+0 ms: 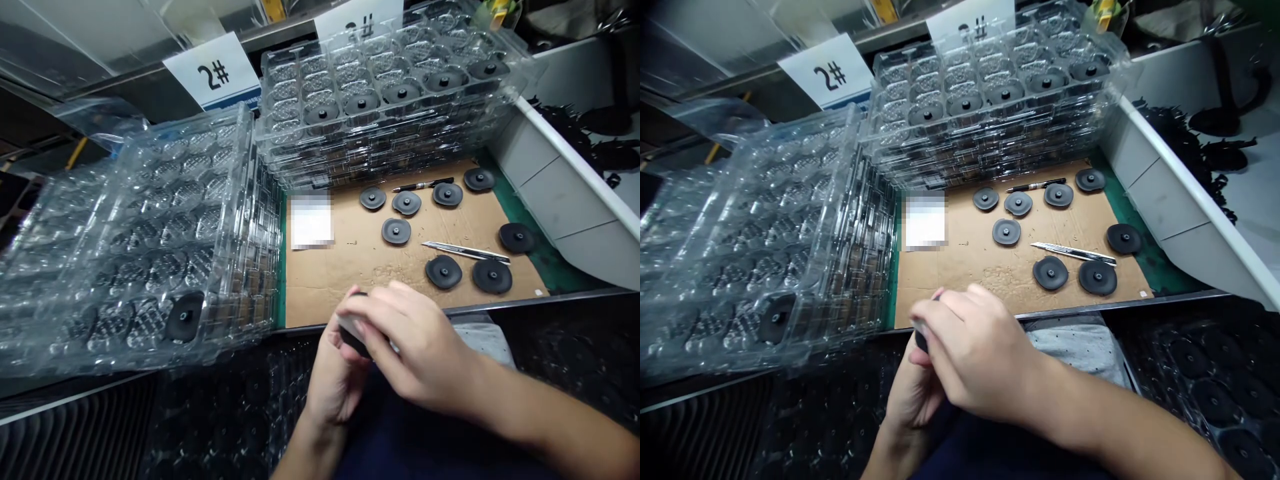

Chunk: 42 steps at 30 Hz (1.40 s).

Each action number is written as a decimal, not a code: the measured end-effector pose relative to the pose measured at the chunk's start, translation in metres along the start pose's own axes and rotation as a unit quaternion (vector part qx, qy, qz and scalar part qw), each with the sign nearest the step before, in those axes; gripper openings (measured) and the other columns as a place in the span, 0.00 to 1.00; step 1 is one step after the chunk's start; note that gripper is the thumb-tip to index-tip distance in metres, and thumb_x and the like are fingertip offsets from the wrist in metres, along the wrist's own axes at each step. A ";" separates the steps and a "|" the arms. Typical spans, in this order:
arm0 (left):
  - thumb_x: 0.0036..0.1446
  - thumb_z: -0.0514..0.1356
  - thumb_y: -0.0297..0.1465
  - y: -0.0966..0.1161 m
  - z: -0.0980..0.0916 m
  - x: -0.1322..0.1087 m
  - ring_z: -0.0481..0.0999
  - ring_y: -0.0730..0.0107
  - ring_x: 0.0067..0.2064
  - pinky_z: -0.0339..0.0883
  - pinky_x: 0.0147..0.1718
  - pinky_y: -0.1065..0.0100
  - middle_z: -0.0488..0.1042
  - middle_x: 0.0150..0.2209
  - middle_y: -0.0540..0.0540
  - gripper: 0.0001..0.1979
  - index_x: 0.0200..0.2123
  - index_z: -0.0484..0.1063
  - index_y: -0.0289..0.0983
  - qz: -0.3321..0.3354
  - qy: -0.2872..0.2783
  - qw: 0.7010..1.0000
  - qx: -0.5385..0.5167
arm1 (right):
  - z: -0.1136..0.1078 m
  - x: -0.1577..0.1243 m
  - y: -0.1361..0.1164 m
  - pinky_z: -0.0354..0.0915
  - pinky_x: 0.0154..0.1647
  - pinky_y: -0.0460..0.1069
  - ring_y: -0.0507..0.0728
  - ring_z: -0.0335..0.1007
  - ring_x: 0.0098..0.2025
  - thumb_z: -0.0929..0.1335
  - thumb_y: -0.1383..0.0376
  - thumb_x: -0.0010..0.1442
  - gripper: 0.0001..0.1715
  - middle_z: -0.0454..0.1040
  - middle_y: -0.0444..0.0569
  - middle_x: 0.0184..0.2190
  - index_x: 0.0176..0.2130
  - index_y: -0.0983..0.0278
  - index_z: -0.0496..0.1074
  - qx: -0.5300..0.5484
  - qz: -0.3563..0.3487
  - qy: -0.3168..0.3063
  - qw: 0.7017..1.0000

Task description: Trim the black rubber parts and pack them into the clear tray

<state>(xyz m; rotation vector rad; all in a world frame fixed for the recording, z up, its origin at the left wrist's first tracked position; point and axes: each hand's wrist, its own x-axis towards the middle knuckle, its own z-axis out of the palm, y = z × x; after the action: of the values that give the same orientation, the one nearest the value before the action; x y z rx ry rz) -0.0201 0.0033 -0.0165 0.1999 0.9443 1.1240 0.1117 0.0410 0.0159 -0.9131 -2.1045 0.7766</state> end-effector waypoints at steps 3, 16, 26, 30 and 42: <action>0.42 0.70 0.33 0.004 0.006 -0.003 0.73 0.63 0.50 0.62 0.55 0.65 0.75 0.47 0.46 0.30 0.51 0.70 0.44 0.003 -0.020 1.000 0.013 | -0.006 -0.004 0.001 0.61 0.37 0.52 0.55 0.65 0.36 0.60 0.73 0.61 0.16 0.72 0.52 0.35 0.49 0.70 0.67 0.008 -0.045 0.010 0.999; 0.37 0.71 0.37 0.016 0.000 -0.004 0.73 0.64 0.50 0.65 0.50 0.70 0.76 0.48 0.46 0.31 0.49 0.72 0.44 -0.001 -0.033 0.999 -0.033 | -0.009 -0.002 0.021 0.57 0.34 0.51 0.53 0.63 0.32 0.59 0.75 0.61 0.17 0.74 0.51 0.36 0.43 0.65 0.72 -0.067 -0.061 0.037 0.995; 0.40 0.68 0.42 0.011 -0.015 0.011 0.74 0.51 0.50 0.71 0.46 0.63 0.65 0.59 0.41 0.32 0.51 0.69 0.43 -0.099 -0.177 0.972 -0.117 | -0.017 -0.022 0.047 0.67 0.42 0.48 0.54 0.70 0.42 0.64 0.64 0.63 0.15 0.73 0.45 0.45 0.50 0.55 0.69 0.079 0.269 0.064 0.958; 0.44 0.67 0.41 0.015 -0.016 0.018 0.72 0.53 0.52 0.70 0.48 0.63 0.70 0.56 0.41 0.31 0.53 0.68 0.42 -0.106 -0.212 0.962 -0.139 | -0.018 -0.044 0.056 0.70 0.36 0.50 0.56 0.72 0.38 0.64 0.57 0.62 0.16 0.74 0.45 0.44 0.50 0.54 0.69 0.057 0.364 0.064 0.928; 0.39 0.70 0.41 0.009 -0.014 0.012 0.72 0.54 0.52 0.62 0.54 0.58 0.73 0.51 0.41 0.36 0.53 0.67 0.40 -0.102 -0.168 0.978 -0.062 | -0.015 -0.017 0.010 0.62 0.37 0.51 0.54 0.69 0.38 0.64 0.72 0.60 0.21 0.75 0.46 0.43 0.52 0.58 0.68 -0.062 0.052 0.090 0.993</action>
<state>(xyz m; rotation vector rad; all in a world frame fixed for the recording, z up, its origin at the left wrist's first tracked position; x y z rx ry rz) -0.0351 0.0132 -0.0261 0.1798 0.5771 0.9194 0.1354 0.0368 0.0111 -1.1232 -1.9768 0.5962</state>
